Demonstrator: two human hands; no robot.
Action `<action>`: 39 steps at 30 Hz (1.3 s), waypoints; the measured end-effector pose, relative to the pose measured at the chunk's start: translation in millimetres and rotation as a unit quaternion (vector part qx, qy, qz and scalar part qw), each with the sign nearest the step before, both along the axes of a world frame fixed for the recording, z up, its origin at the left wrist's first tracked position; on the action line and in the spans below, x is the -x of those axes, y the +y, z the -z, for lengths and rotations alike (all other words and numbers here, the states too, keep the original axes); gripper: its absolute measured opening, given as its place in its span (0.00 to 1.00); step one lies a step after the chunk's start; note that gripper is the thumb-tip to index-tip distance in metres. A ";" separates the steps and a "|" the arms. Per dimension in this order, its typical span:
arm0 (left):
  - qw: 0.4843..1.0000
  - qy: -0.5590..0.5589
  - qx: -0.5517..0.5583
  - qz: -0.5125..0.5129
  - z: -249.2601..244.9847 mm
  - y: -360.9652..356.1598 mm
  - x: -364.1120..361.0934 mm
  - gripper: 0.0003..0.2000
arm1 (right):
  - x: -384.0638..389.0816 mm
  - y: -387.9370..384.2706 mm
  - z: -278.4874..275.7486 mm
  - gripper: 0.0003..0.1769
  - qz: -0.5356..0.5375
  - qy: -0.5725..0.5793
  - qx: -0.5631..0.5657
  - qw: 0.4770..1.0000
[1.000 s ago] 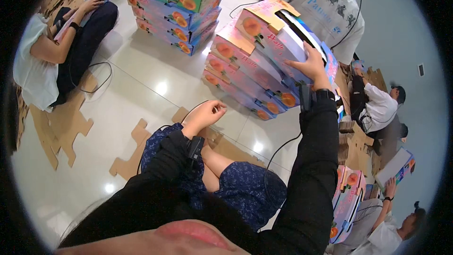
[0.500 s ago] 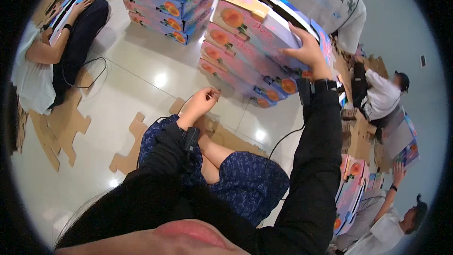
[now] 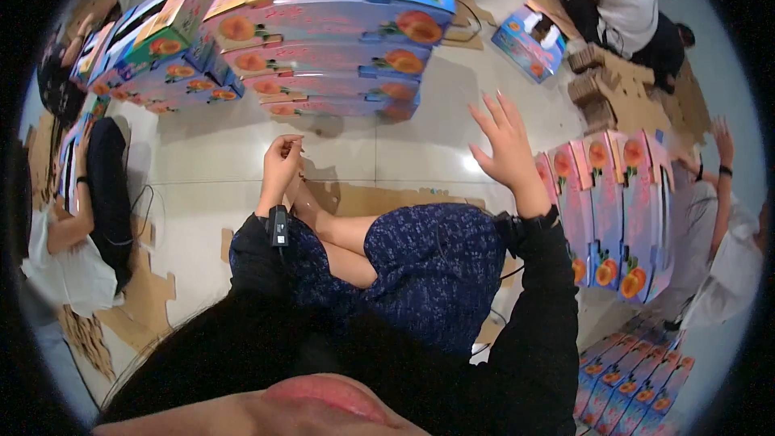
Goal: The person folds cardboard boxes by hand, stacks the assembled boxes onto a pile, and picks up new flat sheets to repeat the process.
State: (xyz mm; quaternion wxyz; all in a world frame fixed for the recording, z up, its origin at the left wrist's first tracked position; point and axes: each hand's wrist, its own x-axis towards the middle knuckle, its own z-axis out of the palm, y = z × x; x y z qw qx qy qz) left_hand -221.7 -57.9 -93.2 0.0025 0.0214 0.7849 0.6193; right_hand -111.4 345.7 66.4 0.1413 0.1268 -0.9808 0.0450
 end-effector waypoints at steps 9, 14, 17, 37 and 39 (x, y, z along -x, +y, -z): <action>0.839 0.295 0.265 0.372 59.8 101.4 -19.6 0.21 | -172.5 78.4 126.0 0.23 0.230 -0.059 0.301 0.924; 0.724 0.317 0.277 0.546 89.5 136.0 -40.1 0.35 | -188.4 93.8 126.6 0.22 0.255 -0.079 0.313 0.911; 0.670 0.341 0.301 0.586 106.4 118.1 -27.8 0.34 | -164.5 128.6 135.3 0.20 0.240 -0.070 0.319 0.914; 0.767 0.263 0.250 0.529 100.8 116.0 -17.9 0.27 | 303.2 474.8 234.8 0.48 0.382 -0.038 -0.023 0.923; 0.733 0.218 0.306 0.566 91.4 120.9 -15.3 0.25 | 304.1 471.5 278.3 0.56 0.396 0.025 -0.082 0.914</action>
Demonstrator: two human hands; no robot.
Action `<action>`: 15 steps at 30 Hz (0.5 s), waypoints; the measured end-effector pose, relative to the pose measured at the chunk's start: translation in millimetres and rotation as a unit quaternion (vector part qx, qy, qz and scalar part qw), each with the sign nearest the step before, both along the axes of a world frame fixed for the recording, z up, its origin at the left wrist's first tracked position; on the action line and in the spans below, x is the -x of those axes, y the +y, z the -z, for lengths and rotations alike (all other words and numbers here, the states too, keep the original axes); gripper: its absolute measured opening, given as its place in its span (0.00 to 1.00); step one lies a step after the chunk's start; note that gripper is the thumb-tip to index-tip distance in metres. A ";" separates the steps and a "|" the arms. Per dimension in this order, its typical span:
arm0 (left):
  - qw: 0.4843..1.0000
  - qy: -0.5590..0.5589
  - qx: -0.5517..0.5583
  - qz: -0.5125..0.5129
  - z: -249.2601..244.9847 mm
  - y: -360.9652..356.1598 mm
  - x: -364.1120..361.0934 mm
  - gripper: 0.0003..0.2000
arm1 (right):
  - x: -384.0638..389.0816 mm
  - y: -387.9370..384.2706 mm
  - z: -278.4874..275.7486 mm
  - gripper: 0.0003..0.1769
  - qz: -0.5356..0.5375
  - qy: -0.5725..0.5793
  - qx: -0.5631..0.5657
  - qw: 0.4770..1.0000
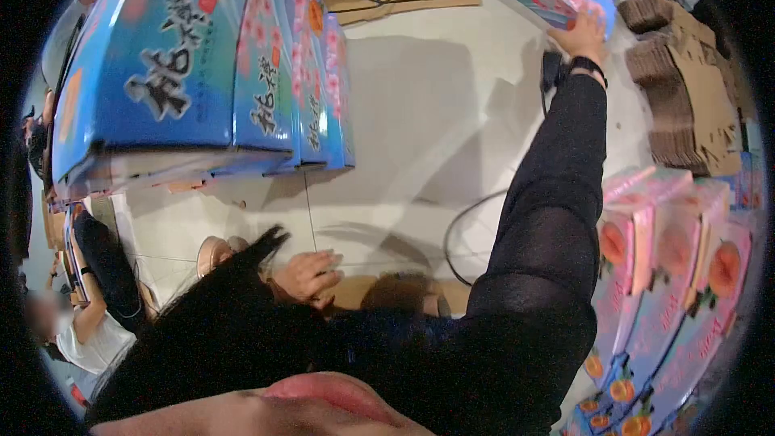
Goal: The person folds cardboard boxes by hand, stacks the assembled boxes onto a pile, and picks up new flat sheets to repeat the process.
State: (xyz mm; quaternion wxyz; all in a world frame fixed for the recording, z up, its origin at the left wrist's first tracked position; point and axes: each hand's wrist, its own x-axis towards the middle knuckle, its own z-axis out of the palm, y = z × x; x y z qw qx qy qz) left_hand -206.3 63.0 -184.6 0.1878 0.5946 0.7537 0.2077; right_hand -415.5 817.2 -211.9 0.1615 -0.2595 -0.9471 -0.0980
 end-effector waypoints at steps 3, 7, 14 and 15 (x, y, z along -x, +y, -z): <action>0.995 0.059 -0.082 -0.016 23.5 -7.8 -2.9 0.24 | -32.1 -67.3 -22.6 0.56 -0.001 0.086 -0.011 0.996; 0.996 0.047 -0.056 -0.046 28.6 -8.7 -5.1 0.24 | -58.5 5.4 -1.8 0.50 -0.118 0.025 0.033 0.992; 0.995 0.048 -0.034 -0.074 36.2 -19.9 -17.4 0.25 | -33.6 -24.0 -87.6 0.51 0.006 -0.153 0.061 0.986; 0.997 0.036 -0.035 -0.062 33.3 -18.2 -12.7 0.24 | -17.9 -8.5 -79.8 0.54 -0.013 -0.124 0.068 0.990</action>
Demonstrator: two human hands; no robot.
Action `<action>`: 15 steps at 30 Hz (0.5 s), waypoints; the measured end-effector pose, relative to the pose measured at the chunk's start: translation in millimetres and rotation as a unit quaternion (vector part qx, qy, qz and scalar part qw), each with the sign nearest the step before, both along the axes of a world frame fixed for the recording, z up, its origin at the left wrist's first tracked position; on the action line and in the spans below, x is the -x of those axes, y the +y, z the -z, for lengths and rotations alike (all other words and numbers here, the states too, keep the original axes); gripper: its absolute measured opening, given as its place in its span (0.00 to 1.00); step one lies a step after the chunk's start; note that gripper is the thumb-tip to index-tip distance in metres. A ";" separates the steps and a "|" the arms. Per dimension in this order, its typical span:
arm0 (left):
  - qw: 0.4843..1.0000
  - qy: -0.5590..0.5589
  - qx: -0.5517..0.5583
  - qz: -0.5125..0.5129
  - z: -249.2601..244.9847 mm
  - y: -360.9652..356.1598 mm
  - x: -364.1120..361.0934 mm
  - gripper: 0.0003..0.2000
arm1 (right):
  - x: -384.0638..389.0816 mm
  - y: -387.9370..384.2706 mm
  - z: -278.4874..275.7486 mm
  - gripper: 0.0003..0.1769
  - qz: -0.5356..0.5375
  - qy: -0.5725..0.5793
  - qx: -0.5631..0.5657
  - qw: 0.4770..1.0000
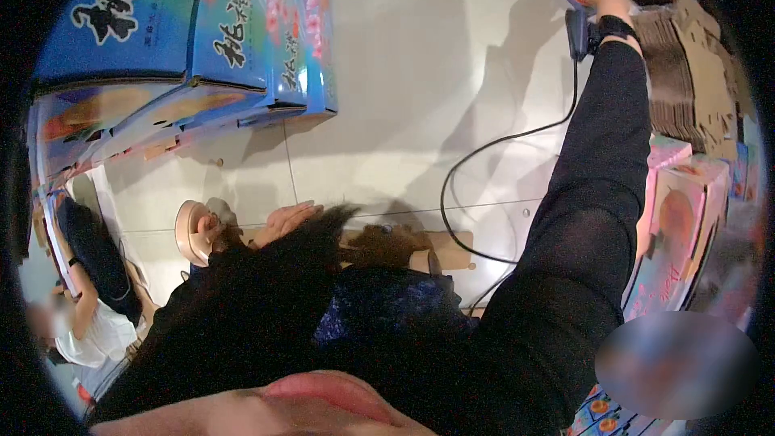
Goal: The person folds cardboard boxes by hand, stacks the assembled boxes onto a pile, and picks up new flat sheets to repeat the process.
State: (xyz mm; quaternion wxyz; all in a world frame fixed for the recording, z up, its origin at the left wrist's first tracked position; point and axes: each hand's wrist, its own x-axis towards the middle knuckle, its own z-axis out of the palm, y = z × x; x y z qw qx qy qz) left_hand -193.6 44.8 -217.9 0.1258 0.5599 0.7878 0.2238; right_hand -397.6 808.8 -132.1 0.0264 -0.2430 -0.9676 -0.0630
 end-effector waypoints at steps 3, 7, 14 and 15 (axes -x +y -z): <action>0.991 -0.133 0.020 -0.010 -0.1 -8.1 4.0 0.24 | 16.3 -6.4 57.6 0.54 -0.015 0.133 -0.059 0.989; 0.976 -0.216 0.020 -0.033 14.0 -14.2 -4.5 0.25 | -5.8 -66.6 67.6 0.53 -0.002 0.196 -0.191 0.962; 0.980 -0.199 0.009 -0.027 -0.4 -6.4 -3.4 0.26 | -56.0 -78.8 67.5 0.48 -0.101 0.262 -0.137 0.950; 0.979 -0.202 0.009 -0.031 0.5 -6.3 -3.8 0.27 | -66.8 -87.2 68.9 0.47 -0.110 0.265 -0.128 0.949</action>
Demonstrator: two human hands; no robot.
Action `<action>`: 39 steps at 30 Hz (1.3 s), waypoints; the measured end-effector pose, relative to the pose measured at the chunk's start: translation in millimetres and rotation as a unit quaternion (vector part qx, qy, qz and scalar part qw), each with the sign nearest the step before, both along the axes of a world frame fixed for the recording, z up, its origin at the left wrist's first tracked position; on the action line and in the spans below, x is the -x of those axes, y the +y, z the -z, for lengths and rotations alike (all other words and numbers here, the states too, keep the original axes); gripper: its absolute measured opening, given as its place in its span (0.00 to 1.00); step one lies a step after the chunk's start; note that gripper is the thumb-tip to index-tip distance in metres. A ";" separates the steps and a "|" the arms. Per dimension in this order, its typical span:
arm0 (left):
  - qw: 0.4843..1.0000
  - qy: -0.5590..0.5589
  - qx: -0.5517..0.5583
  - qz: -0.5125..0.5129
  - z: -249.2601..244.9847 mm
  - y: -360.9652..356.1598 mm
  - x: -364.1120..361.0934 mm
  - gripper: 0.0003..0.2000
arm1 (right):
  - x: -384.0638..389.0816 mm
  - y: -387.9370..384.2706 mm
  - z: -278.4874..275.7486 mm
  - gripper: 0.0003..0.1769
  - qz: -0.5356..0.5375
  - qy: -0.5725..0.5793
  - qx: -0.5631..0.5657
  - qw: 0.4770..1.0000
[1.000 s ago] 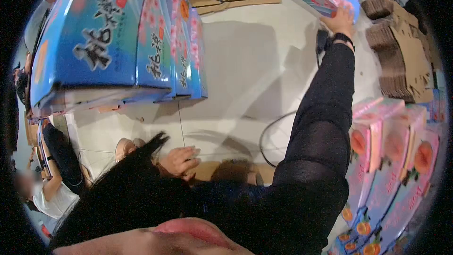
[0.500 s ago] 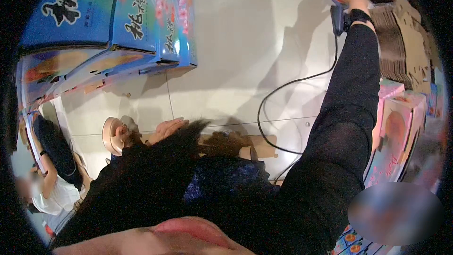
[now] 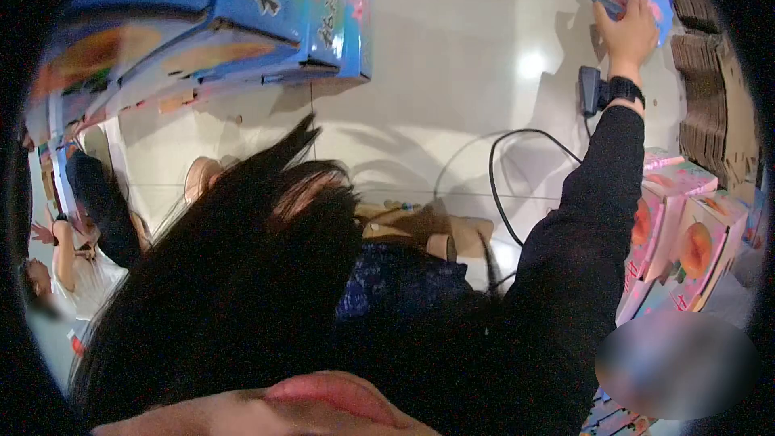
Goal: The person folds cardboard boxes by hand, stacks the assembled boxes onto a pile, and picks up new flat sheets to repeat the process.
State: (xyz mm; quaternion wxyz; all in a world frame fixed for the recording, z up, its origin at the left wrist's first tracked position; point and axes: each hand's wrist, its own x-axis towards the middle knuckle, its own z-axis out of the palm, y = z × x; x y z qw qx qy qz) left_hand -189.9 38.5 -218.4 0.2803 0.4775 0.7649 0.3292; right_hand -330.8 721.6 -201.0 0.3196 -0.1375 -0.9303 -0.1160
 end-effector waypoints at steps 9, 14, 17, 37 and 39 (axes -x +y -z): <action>0.996 -0.071 -0.040 -0.042 3.9 2.3 2.8 0.29 | -109.0 -139.0 -28.1 0.55 -0.038 -0.048 0.163 0.985; 0.980 0.199 0.019 -0.001 -30.2 14.1 -6.3 0.31 | -192.4 -200.3 -57.7 0.48 -0.092 -0.115 0.175 0.974; 0.966 0.258 0.000 -0.018 -37.9 10.0 -6.4 0.35 | -238.9 -232.8 -73.2 0.47 -0.076 -0.183 0.194 0.961; 0.750 0.257 -0.126 -0.596 -249.7 -206.1 -129.1 0.16 | -200.9 -280.5 -134.2 0.57 0.014 -0.387 0.184 0.904; 0.712 0.278 -0.075 -0.641 -240.8 -236.1 -138.6 0.14 | -191.1 -279.1 -164.9 0.57 -0.007 -0.389 0.191 0.901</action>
